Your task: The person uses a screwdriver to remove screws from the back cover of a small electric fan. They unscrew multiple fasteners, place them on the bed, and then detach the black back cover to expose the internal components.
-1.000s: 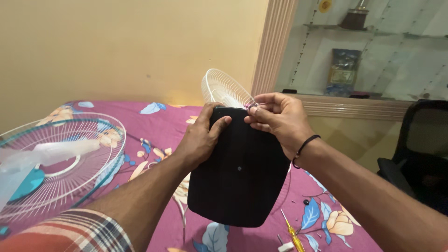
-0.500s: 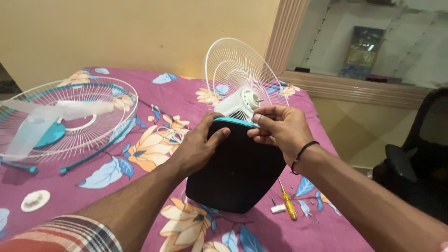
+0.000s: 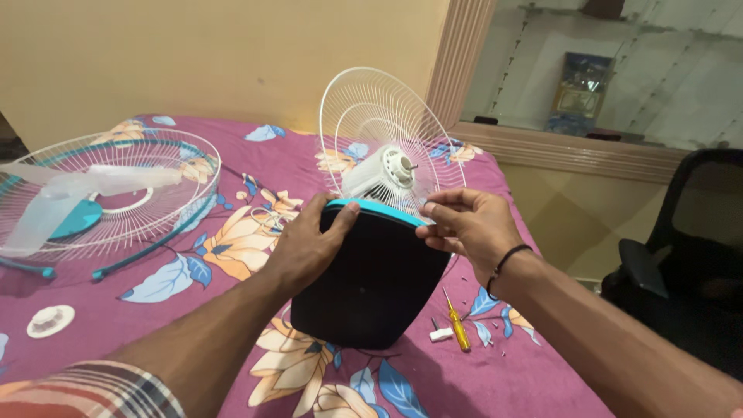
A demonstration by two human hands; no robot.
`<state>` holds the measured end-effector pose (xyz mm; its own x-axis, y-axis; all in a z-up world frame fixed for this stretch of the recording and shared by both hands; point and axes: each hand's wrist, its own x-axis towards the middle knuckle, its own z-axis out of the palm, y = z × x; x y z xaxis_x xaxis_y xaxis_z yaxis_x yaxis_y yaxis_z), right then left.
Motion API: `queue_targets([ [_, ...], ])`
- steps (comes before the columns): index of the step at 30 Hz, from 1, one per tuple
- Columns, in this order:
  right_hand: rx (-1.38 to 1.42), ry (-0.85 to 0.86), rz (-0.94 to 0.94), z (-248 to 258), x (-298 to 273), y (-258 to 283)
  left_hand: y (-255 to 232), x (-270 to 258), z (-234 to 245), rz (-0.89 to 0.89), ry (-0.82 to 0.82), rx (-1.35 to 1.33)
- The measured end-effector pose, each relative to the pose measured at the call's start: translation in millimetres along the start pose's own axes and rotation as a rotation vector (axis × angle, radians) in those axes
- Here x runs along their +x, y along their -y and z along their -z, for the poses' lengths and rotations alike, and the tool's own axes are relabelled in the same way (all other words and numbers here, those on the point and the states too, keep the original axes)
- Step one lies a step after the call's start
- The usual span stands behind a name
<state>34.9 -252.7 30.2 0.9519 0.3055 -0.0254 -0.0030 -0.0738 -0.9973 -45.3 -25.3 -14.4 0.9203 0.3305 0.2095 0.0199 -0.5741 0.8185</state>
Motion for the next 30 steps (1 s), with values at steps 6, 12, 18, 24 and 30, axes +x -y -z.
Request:
queue_targets([
  [6, 0.021, -0.049, -0.012, -1.5, -6.0, 2.7, -3.5, 5.5, 3.1, 0.036, -0.010, 0.098],
  [12, 0.039, -0.151, -0.027, -9.1, -6.8, 7.0, 2.5, 17.8, 9.1, -0.003, 0.038, 0.137],
  [18, 0.093, -0.198, -0.031, -17.5, -4.0, 14.1, 3.1, 25.0, 17.1, -0.053, 0.064, 0.010],
  [24, 0.173, -0.266, -0.045, -13.3, -0.8, 18.7, -20.1, 36.4, 37.0, -0.051, -0.015, -0.151],
  [30, 0.319, -0.264, -0.072, -28.2, 3.1, 25.5, -61.7, 35.7, 48.5, -0.193, 0.049, -0.322],
])
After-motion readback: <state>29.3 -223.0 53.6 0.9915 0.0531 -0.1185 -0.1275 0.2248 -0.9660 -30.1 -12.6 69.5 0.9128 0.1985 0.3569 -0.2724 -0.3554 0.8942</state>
